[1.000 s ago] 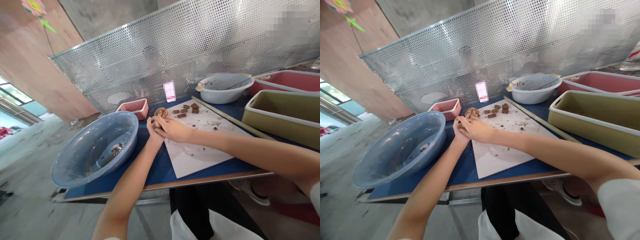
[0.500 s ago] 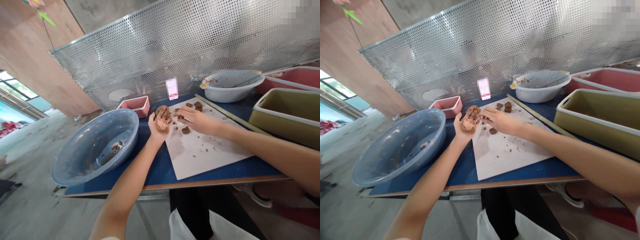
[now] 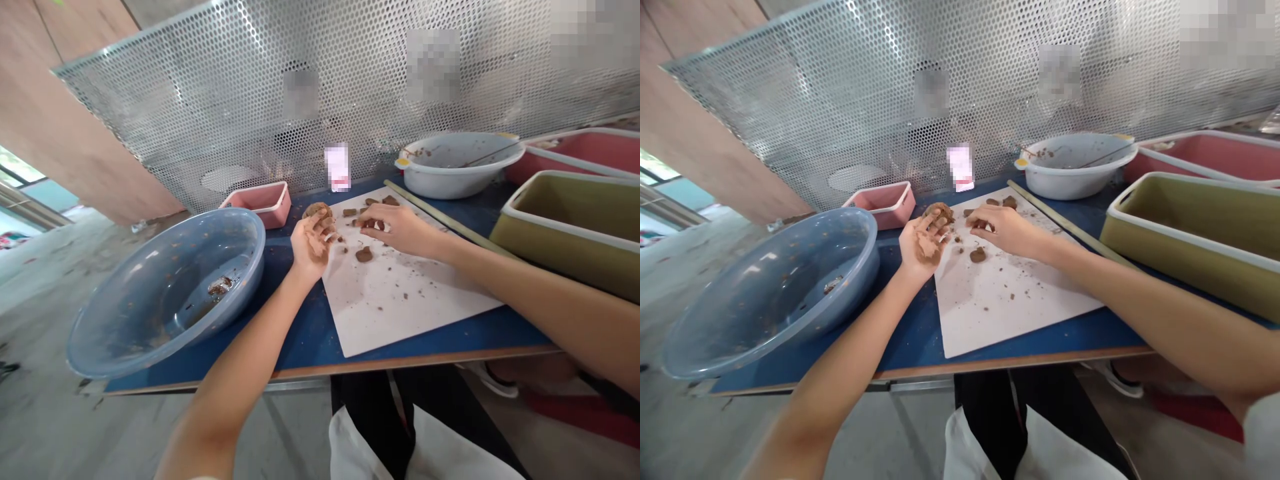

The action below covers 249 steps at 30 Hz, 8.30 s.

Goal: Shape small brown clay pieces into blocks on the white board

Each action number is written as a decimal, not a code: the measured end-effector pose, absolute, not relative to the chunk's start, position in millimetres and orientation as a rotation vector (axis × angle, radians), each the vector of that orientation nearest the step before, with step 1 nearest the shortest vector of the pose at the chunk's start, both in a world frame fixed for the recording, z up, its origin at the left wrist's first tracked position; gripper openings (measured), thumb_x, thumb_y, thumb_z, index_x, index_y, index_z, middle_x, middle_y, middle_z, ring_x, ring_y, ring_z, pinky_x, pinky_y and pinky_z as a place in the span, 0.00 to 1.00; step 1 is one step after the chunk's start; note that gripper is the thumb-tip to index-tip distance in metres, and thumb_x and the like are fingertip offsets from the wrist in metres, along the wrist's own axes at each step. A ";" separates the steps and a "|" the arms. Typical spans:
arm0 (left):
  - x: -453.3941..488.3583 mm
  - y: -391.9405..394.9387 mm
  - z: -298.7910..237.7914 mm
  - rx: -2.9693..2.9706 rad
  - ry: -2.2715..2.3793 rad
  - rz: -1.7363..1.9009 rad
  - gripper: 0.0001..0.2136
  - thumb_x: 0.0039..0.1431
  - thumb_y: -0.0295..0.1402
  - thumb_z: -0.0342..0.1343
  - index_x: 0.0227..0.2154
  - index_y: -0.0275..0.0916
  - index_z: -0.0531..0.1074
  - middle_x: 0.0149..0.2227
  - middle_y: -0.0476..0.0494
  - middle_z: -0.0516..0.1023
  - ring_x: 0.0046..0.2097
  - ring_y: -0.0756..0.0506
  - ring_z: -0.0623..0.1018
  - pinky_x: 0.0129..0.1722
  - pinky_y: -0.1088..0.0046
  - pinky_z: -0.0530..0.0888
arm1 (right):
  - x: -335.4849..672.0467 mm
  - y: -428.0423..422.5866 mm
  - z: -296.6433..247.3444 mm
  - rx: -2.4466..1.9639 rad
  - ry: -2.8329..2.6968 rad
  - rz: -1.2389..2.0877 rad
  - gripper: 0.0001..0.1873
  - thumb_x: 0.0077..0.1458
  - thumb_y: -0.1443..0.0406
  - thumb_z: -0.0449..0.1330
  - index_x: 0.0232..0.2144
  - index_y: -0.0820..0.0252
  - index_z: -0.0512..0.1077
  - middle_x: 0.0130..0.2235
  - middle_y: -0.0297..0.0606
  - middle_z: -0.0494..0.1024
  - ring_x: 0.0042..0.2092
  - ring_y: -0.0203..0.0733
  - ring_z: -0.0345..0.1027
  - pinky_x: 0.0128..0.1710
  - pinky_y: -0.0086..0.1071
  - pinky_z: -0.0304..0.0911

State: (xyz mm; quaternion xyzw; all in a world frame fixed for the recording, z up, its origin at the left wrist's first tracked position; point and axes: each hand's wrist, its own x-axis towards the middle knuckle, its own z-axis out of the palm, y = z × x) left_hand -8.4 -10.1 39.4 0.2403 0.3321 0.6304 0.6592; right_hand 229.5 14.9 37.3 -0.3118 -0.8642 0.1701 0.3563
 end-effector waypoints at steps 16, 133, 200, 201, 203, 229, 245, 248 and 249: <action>-7.3 -9.6 37.7 0.578 0.784 1.432 0.13 0.61 0.34 0.59 0.44 0.38 0.83 0.33 0.43 0.84 0.32 0.46 0.80 0.36 0.70 0.74 | 218.7 4.5 26.4 -0.863 -2.435 0.339 0.24 0.67 0.65 0.62 0.63 0.49 0.73 0.49 0.39 0.90 0.57 0.59 0.80 0.64 0.56 0.67; -11.1 -7.2 20.0 2.590 1.235 0.724 0.04 0.70 0.33 0.69 0.41 0.44 0.89 0.47 0.40 0.85 0.51 0.37 0.79 0.61 0.52 0.72 | 237.2 3.3 16.5 -1.032 -2.348 0.086 0.12 0.71 0.61 0.58 0.51 0.51 0.79 0.54 0.42 0.86 0.58 0.57 0.77 0.58 0.52 0.54; -8.3 -5.4 13.6 2.612 1.249 0.723 0.04 0.70 0.32 0.69 0.39 0.43 0.89 0.45 0.40 0.84 0.51 0.36 0.75 0.59 0.53 0.75 | 240.8 2.2 17.3 -0.886 -2.612 -0.067 0.14 0.77 0.61 0.56 0.45 0.54 0.82 0.47 0.44 0.80 0.48 0.52 0.70 0.52 0.47 0.50; -8.3 -5.5 13.4 2.624 1.250 0.727 0.04 0.70 0.32 0.68 0.39 0.43 0.89 0.45 0.40 0.84 0.51 0.36 0.75 0.59 0.53 0.75 | 241.6 1.9 18.8 -0.906 -2.603 -0.048 0.13 0.76 0.60 0.57 0.47 0.54 0.82 0.48 0.45 0.80 0.48 0.52 0.70 0.52 0.48 0.49; -8.3 -5.7 12.7 2.645 1.254 0.739 0.04 0.70 0.32 0.69 0.40 0.43 0.89 0.45 0.40 0.84 0.51 0.37 0.76 0.59 0.53 0.75 | 242.9 1.6 21.2 -0.942 -2.580 -0.010 0.13 0.75 0.60 0.58 0.50 0.56 0.81 0.49 0.45 0.81 0.51 0.53 0.71 0.53 0.48 0.49; -10.7 -7.4 17.1 2.617 1.296 0.670 0.05 0.69 0.33 0.69 0.38 0.42 0.89 0.45 0.39 0.82 0.52 0.36 0.74 0.60 0.53 0.76 | 209.1 -21.2 10.9 -1.325 -2.363 -0.088 0.12 0.68 0.63 0.61 0.32 0.61 0.79 0.41 0.47 0.82 0.47 0.52 0.72 0.55 0.50 0.49; -14.1 -7.3 20.9 2.642 1.289 0.646 0.06 0.70 0.34 0.67 0.38 0.44 0.89 0.45 0.39 0.82 0.52 0.36 0.74 0.60 0.50 0.76 | 207.3 -25.0 12.4 -1.395 -2.364 -0.095 0.12 0.68 0.63 0.60 0.34 0.62 0.80 0.43 0.49 0.83 0.48 0.54 0.72 0.55 0.50 0.49; -14.2 -7.0 20.1 2.639 1.286 0.647 0.06 0.69 0.33 0.67 0.38 0.43 0.89 0.45 0.39 0.83 0.52 0.36 0.74 0.60 0.49 0.76 | 206.9 -24.1 11.6 -1.382 -2.358 -0.086 0.12 0.68 0.64 0.60 0.33 0.61 0.79 0.42 0.50 0.83 0.48 0.54 0.72 0.54 0.50 0.50; -14.2 -6.9 19.8 2.639 1.287 0.648 0.05 0.69 0.33 0.68 0.38 0.43 0.89 0.45 0.39 0.83 0.52 0.36 0.74 0.60 0.49 0.76 | 206.9 -24.0 11.4 -1.374 -2.356 -0.084 0.12 0.68 0.64 0.60 0.33 0.61 0.79 0.42 0.50 0.83 0.48 0.55 0.71 0.53 0.50 0.50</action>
